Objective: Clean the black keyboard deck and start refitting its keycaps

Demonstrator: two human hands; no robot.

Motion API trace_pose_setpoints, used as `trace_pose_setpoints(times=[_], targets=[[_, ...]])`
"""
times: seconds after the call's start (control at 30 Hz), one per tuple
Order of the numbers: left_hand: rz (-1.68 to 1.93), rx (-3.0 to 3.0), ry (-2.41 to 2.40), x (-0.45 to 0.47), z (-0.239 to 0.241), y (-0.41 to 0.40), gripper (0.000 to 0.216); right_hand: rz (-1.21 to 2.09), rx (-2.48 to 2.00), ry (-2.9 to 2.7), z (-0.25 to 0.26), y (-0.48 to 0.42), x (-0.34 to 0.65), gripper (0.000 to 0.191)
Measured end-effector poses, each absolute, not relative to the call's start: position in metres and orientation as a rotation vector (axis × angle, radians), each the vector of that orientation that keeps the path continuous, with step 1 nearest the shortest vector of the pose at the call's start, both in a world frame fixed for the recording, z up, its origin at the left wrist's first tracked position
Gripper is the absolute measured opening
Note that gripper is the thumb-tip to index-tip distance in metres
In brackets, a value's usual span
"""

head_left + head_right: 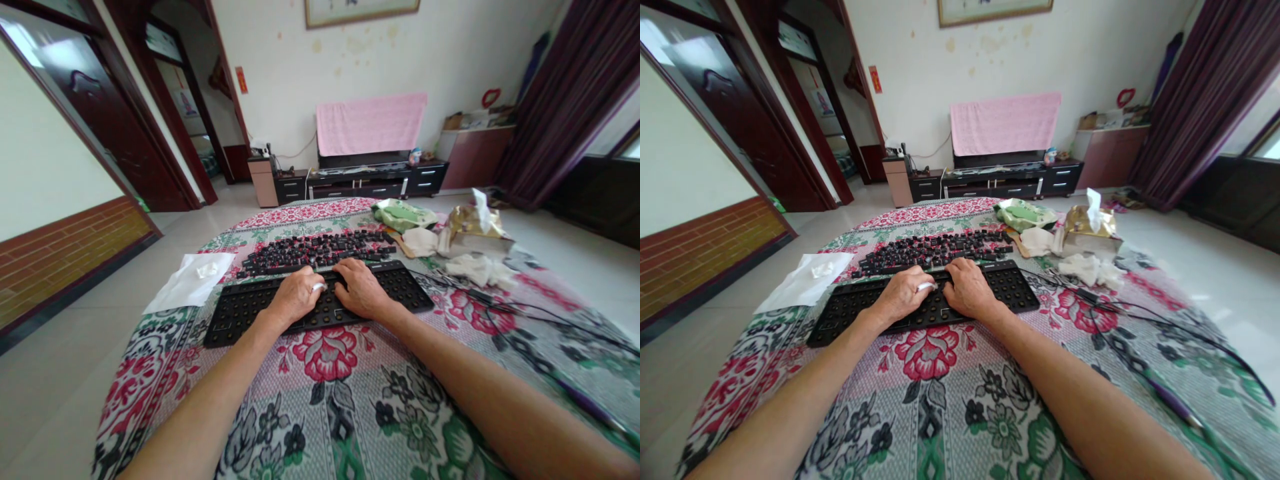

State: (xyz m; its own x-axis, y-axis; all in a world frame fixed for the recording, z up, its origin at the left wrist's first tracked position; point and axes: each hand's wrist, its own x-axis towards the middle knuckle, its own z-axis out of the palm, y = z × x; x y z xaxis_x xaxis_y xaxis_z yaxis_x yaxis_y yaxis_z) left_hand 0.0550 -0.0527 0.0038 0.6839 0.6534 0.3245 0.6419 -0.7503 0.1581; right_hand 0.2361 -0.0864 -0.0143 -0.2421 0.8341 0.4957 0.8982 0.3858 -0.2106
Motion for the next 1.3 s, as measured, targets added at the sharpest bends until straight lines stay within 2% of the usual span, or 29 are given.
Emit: trace_pose_setpoints(times=[0.33, 0.67, 1.1, 1.3], targets=[[0.203, 3.009, 1.079, 0.051, 0.024, -0.056, 0.023, -0.131, -1.474, -2.163, -0.011, -0.085, 0.239, 0.031], [0.362, 2.929, 0.92, 0.057, 0.019, -0.059, 0.022, -0.115, -1.407, -2.229, -0.008, -0.085, 0.245, 0.027], [0.103, 2.961, 0.907, 0.053, 0.035, -0.062, 0.024, -0.127, -1.414, -2.207, -0.011, -0.085, 0.244, 0.03], [0.133, 2.976, 0.966, 0.055, 0.031, -0.064, 0.023, -0.124, -1.422, -2.207, -0.01, -0.085, 0.243, 0.03]])
